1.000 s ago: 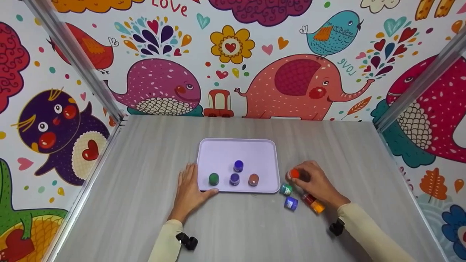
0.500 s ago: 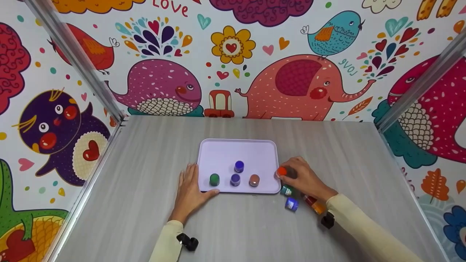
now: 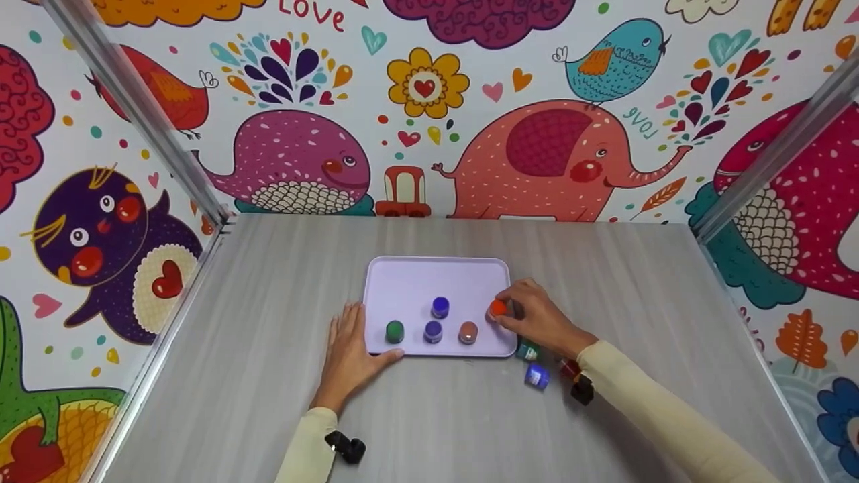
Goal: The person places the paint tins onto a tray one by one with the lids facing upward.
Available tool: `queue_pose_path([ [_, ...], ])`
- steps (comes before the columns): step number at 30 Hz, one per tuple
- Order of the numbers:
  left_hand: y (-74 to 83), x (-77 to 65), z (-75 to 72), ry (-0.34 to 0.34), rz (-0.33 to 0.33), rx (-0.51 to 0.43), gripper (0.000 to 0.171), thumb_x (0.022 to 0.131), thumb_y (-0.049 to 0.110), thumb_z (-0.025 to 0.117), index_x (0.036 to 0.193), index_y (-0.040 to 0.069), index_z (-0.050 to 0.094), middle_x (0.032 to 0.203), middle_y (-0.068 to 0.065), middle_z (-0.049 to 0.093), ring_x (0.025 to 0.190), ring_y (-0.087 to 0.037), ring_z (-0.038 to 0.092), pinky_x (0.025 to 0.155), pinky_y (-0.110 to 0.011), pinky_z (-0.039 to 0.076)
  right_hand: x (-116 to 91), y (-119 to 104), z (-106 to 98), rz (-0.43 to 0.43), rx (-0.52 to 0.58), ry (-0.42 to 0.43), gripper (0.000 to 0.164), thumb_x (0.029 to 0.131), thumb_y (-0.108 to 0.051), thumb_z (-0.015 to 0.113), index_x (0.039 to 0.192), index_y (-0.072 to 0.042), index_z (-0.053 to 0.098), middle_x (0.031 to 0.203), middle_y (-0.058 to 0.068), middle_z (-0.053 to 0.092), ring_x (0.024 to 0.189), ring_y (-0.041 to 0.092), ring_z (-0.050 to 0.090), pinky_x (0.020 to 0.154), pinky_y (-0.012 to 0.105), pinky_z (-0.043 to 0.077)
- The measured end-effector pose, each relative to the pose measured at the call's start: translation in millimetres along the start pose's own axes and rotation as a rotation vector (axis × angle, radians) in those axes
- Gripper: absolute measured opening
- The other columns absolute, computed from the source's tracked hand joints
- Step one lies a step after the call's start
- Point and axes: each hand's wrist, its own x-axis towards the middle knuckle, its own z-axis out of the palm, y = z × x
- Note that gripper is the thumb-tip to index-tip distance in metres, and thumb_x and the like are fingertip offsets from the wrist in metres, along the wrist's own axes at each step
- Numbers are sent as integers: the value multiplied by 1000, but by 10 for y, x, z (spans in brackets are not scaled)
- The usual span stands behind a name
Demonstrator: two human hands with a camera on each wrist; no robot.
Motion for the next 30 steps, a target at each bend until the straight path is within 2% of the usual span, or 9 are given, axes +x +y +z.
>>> queue_pose_path([
  [5, 7, 3, -14, 2, -13, 1, 131, 80, 65, 90, 169, -9, 29, 173, -33, 33, 166, -48, 18, 136, -62, 3, 108, -74, 26, 11, 17, -18, 37, 98, -28, 87, 132, -20, 78, 124, -4, 62, 120, 22, 55, 104, 43, 59],
  [10, 13, 0, 7, 7, 5, -1, 130, 79, 64, 91, 168, -9, 30, 171, -33, 36, 166, -50, 21, 136, -63, 4, 183, -105, 57, 13, 13, -26, 34, 97, -26, 87, 130, -20, 78, 124, -4, 62, 121, 20, 55, 110, 45, 57],
  [18, -1, -28, 30, 27, 18, -14, 127, 79, 61, 93, 167, -8, 33, 169, -31, 40, 164, -51, 24, 135, -66, 6, 268, -98, 171, -36, -16, -39, 32, 97, -25, 88, 127, -15, 80, 118, -2, 64, 116, 20, 55, 104, 43, 57],
  [24, 4, -37, 30, 0, -12, -10, 129, 80, 64, 91, 168, -9, 30, 172, -33, 35, 166, -50, 20, 136, -64, 4, 296, -129, 228, -25, 0, -62, 33, 98, -24, 87, 128, -15, 79, 118, -4, 61, 115, 19, 53, 104, 42, 55],
  [30, 30, -8, 13, 6, -12, -10, 129, 81, 64, 91, 168, -8, 30, 172, -33, 34, 166, -50, 20, 136, -63, 4, 333, -151, 238, -44, -28, -53, 37, 99, -29, 86, 132, -14, 78, 117, -4, 63, 114, 18, 54, 103, 43, 55],
])
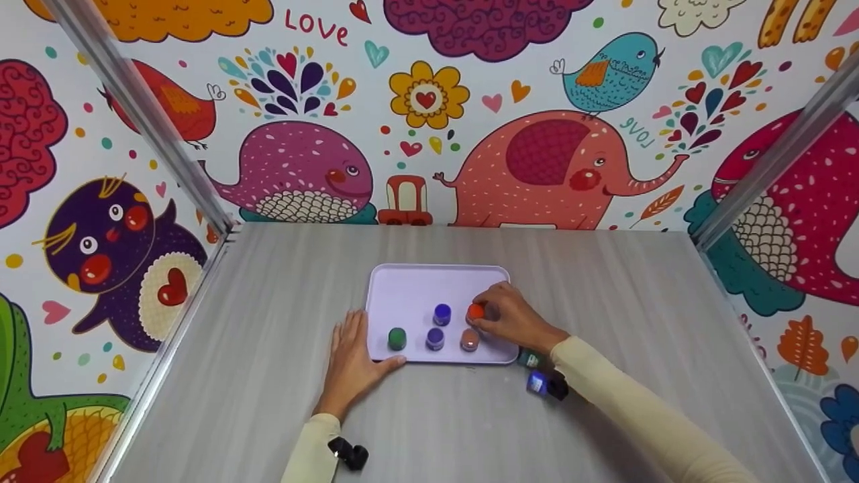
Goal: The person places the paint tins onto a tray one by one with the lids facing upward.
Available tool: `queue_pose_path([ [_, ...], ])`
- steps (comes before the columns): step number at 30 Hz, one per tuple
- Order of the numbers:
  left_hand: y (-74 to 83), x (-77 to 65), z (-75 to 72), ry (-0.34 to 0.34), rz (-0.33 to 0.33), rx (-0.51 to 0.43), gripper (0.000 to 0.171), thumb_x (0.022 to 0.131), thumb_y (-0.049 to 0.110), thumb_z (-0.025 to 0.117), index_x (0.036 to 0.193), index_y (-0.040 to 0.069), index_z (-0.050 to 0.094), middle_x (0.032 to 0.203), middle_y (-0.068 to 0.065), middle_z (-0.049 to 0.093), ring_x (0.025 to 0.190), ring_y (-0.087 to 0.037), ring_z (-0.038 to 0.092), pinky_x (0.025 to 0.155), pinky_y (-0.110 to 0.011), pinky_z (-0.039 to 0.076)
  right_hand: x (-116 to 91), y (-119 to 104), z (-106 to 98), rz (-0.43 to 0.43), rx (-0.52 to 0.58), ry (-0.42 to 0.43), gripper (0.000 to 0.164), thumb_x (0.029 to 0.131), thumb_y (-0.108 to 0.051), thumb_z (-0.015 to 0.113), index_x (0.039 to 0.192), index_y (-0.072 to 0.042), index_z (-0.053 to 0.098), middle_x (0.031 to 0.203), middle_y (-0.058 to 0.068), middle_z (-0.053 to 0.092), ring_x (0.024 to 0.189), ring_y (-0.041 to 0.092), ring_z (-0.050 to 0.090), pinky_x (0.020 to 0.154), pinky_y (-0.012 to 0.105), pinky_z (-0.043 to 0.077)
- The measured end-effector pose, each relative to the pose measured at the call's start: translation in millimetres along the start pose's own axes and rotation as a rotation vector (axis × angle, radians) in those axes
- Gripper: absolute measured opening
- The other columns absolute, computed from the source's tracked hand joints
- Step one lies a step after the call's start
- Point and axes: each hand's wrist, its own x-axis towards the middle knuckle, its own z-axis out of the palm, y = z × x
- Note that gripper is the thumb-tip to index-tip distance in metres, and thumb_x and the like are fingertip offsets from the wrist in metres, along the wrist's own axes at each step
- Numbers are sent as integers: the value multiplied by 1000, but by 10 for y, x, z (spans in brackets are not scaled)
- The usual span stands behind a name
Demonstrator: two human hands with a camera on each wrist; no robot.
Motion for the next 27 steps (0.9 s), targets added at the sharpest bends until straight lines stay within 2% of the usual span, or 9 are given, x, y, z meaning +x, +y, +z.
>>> queue_pose_path([
  [6, 13, 1, 6, -6, 5, 0, 131, 81, 66, 90, 169, -9, 28, 173, -33, 33, 166, -50, 19, 136, -64, 4, -46, 22, -35, 23, 2, -7, 39, 98, -27, 85, 134, -13, 76, 119, -4, 64, 116, 18, 54, 105, 42, 54],
  [13, -9, 3, 6, 3, 10, 3, 130, 80, 65, 91, 168, -9, 30, 172, -34, 35, 165, -50, 22, 135, -65, 5, -185, 72, -151, 29, 32, 11, 40, 100, -25, 84, 137, -13, 74, 128, 3, 67, 122, 24, 57, 108, 48, 56],
  [19, -32, 17, 11, 28, 50, 15, 127, 80, 62, 92, 166, -10, 33, 167, -33, 42, 163, -52, 26, 134, -68, 8, -351, 158, -229, 9, 14, 25, 41, 100, -26, 84, 137, -12, 75, 123, 5, 67, 115, 25, 57, 98, 44, 58],
  [27, -38, 23, 12, 36, 59, 20, 127, 79, 61, 93, 166, -8, 34, 166, -31, 43, 162, -52, 27, 134, -67, 9, -618, 247, -259, -7, -8, 34, 36, 100, -26, 84, 132, -12, 77, 124, 1, 68, 117, 19, 57, 104, 40, 59],
])
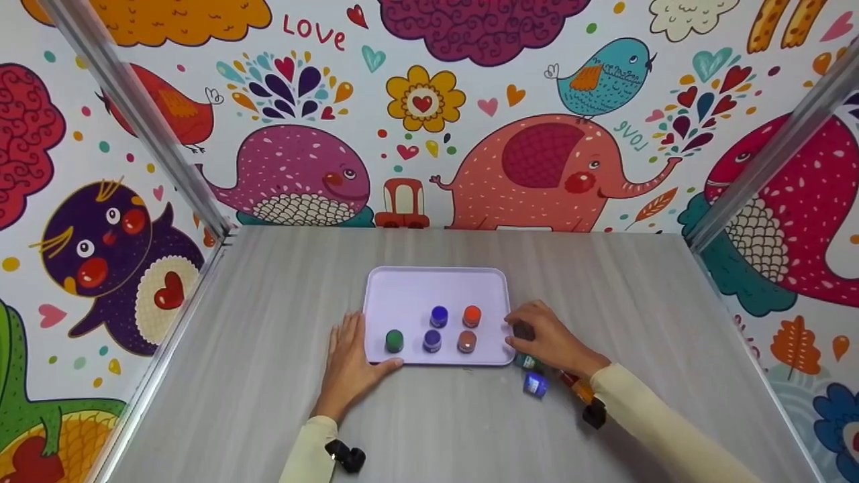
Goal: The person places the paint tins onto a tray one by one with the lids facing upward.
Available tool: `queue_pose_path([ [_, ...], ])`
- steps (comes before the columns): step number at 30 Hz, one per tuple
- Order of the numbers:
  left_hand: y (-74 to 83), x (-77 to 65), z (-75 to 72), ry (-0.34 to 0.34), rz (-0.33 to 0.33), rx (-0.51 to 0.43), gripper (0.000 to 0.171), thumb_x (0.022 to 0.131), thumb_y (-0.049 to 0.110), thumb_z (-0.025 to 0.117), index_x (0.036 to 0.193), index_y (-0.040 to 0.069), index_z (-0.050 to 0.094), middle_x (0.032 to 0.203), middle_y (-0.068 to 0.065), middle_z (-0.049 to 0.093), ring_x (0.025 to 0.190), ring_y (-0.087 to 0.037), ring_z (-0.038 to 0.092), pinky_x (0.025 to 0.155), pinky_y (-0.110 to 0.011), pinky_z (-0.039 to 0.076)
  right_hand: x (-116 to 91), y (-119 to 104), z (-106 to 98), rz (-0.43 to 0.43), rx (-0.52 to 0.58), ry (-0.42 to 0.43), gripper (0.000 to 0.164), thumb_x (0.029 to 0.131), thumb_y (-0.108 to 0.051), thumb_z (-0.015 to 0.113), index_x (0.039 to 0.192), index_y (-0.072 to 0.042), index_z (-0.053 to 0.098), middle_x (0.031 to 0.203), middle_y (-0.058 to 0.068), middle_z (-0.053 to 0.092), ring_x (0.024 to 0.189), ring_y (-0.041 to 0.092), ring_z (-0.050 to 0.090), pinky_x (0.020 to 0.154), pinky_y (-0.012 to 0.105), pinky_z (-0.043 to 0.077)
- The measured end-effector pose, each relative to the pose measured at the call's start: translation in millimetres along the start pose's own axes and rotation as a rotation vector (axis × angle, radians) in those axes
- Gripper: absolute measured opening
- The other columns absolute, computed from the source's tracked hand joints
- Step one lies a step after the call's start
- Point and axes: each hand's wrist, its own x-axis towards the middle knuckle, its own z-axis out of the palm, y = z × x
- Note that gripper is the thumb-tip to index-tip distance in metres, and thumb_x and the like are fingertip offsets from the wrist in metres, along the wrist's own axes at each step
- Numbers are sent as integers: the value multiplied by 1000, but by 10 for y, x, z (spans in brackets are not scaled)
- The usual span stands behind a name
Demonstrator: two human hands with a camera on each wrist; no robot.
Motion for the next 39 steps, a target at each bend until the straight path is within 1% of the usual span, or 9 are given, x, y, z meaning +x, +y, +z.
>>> queue_pose_path([
  [6, 3, -5, -5, -12, -24, 1, 127, 79, 62, 93, 167, -8, 34, 168, -31, 41, 163, -51, 26, 135, -66, 7, -145, 45, -11, -10, -15, 27, 33, 101, -27, 84, 131, -15, 77, 126, 0, 69, 119, 20, 57, 105, 38, 57],
  [12, 16, -4, -4, -24, -37, 3, 126, 80, 61, 92, 167, -9, 33, 170, -32, 38, 164, -50, 24, 135, -65, 7, -273, 94, -54, -37, -24, 53, 32, 100, -26, 85, 129, -14, 78, 122, 2, 71, 117, 25, 58, 103, 37, 58],
  [14, 21, -4, -6, -31, -47, -2, 127, 80, 61, 93, 168, -8, 32, 171, -32, 37, 165, -50, 23, 136, -64, 6, -319, 113, -74, -45, -24, 63, 32, 100, -26, 85, 129, -13, 78, 121, 3, 70, 116, 24, 58, 103, 35, 57],
  [18, 19, -9, -12, -42, -55, -3, 129, 80, 61, 93, 167, -11, 30, 172, -34, 34, 165, -50, 22, 135, -65, 7, -423, 158, -101, -66, -28, 98, 33, 100, -25, 85, 128, -8, 78, 121, 4, 72, 117, 24, 59, 104, 36, 56],
  [22, 14, -5, -17, -53, -70, -5, 130, 80, 62, 92, 167, -11, 29, 173, -34, 32, 166, -50, 20, 136, -64, 5, -541, 186, -112, -59, -31, 120, 34, 100, -23, 85, 128, -6, 77, 121, 5, 72, 117, 24, 59, 104, 37, 56],
  [27, 15, -4, -20, -59, -80, -17, 130, 81, 62, 92, 168, -10, 28, 174, -33, 30, 166, -49, 19, 136, -64, 3, -688, 204, -105, -40, -33, 128, 32, 99, -24, 86, 126, -8, 78, 121, 3, 71, 115, 21, 60, 100, 34, 56],
  [33, 15, -12, -16, -57, -67, -2, 130, 81, 62, 91, 168, -12, 29, 173, -34, 31, 166, -50, 20, 136, -64, 5, -821, 237, -73, -68, -43, 151, 30, 97, -18, 88, 124, -8, 78, 115, 2, 71, 106, 20, 59, 87, 29, 54],
  [36, 17, -11, -22, -52, -66, 2, 129, 81, 61, 92, 167, -12, 29, 173, -35, 31, 166, -50, 20, 136, -64, 5, -885, 238, -64, -34, -42, 138, 32, 96, -19, 88, 125, -11, 78, 116, -1, 70, 106, 18, 58, 90, 27, 55],
  [39, 19, -10, -26, -57, -65, 4, 129, 82, 61, 92, 167, -12, 29, 173, -35, 30, 166, -50, 20, 136, -64, 5, -955, 238, -63, 17, -44, 127, 33, 97, -24, 88, 127, -14, 78, 120, -5, 69, 111, 15, 58, 96, 28, 58],
])
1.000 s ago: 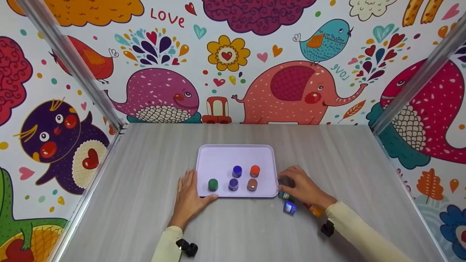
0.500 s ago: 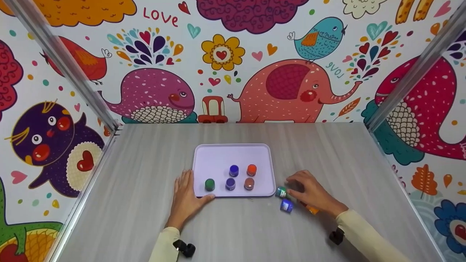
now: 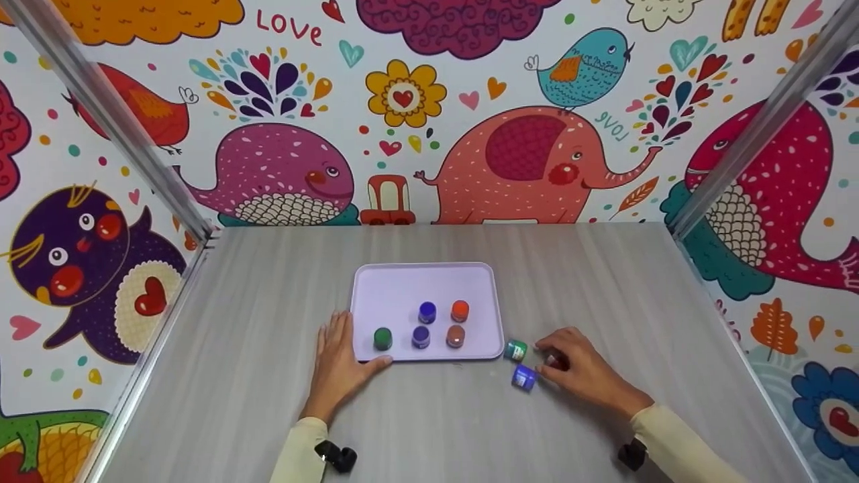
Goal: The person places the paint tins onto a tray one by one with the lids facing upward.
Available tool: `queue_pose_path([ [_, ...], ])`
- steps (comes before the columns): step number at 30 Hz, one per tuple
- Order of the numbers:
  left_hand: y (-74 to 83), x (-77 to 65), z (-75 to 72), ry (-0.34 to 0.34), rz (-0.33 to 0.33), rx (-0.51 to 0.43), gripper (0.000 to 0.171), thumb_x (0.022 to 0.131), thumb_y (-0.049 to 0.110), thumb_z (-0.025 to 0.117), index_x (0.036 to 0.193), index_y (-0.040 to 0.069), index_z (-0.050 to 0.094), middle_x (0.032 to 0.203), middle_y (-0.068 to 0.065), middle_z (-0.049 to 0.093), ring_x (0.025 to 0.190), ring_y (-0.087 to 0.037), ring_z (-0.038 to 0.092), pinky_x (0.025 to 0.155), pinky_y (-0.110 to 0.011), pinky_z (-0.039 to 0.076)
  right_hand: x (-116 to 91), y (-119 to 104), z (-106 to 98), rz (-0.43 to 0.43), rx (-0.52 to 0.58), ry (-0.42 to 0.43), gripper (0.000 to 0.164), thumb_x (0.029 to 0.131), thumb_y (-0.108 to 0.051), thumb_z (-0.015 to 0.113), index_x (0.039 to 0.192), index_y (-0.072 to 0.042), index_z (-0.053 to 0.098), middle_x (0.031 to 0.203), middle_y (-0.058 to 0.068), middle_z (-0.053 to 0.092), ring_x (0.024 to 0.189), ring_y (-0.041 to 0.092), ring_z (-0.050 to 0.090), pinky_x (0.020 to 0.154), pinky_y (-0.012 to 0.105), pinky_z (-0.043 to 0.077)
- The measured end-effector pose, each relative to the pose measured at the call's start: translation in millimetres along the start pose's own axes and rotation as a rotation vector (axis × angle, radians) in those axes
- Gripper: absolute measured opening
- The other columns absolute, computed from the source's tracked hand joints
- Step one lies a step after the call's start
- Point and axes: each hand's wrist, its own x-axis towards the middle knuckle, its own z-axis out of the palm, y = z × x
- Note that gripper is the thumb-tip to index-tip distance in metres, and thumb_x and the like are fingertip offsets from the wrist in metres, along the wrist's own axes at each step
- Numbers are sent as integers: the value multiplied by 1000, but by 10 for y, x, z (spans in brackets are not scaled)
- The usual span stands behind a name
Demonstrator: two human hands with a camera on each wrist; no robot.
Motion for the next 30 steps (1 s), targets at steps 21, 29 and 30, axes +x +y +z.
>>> queue_pose_path([
  [21, -10, 0, 6, -9, -4, -26, 128, 82, 59, 93, 167, -12, 29, 173, -36, 31, 166, -50, 18, 136, -63, 2, -217, 21, -113, 185, 31, 11, 41, 97, -20, 87, 135, -9, 72, 129, 5, 66, 117, 21, 58, 97, 31, 61],
  [29, 2, -8, 5, 1, 0, -29, 128, 81, 61, 92, 168, -10, 29, 174, -34, 31, 167, -49, 18, 136, -62, 3, -128, -4, -134, 176, -47, -7, 42, 95, -22, 90, 131, -6, 74, 125, 6, 68, 115, 22, 59, 97, 39, 63],
  [30, 5, -8, 8, 2, 1, -30, 128, 81, 61, 92, 168, -10, 29, 174, -33, 31, 167, -49, 18, 136, -62, 3, -115, -9, -133, 173, -62, -7, 42, 95, -22, 90, 131, -6, 75, 124, 7, 68, 115, 23, 60, 96, 41, 63],
])
